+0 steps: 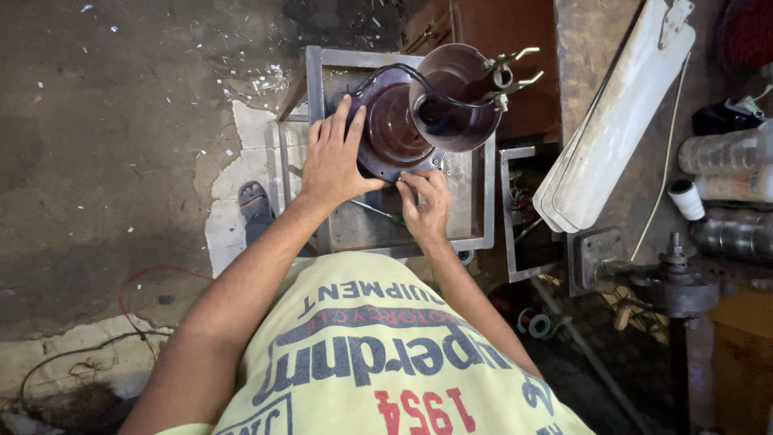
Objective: The person secures a brown metal component onto a metal frame using a screwdriver. They insert screws into holes around the base of the component and tighten them to attach the part firmly to the frame.
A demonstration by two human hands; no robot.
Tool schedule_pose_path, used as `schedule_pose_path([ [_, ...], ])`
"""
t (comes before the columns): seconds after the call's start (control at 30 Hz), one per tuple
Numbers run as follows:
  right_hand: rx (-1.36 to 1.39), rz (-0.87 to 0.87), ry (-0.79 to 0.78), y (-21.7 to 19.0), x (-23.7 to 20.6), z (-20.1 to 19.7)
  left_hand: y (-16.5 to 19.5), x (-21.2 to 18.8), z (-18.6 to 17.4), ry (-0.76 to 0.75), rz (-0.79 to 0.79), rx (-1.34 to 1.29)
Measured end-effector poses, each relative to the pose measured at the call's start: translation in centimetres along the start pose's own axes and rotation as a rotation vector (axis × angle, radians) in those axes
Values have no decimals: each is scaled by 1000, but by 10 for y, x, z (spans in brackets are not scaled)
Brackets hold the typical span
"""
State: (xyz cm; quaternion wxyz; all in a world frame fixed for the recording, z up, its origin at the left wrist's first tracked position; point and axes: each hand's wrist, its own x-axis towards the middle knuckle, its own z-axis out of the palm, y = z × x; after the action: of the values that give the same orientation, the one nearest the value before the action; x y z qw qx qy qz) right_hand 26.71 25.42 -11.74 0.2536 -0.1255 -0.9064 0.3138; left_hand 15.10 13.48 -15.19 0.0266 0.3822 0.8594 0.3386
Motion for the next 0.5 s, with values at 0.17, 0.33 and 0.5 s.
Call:
schedule_pose_path([
  [0.17, -4, 41, -4, -1, -2, 1, 0, 1, 0, 2, -4, 2],
  [0.33, -7, 88, -22, -2, -3, 1, 0, 1, 0, -27, -21, 11],
  [0.5, -31, 61, -61, 0, -3, 0, -1, 2, 1, -37, -21, 14],
])
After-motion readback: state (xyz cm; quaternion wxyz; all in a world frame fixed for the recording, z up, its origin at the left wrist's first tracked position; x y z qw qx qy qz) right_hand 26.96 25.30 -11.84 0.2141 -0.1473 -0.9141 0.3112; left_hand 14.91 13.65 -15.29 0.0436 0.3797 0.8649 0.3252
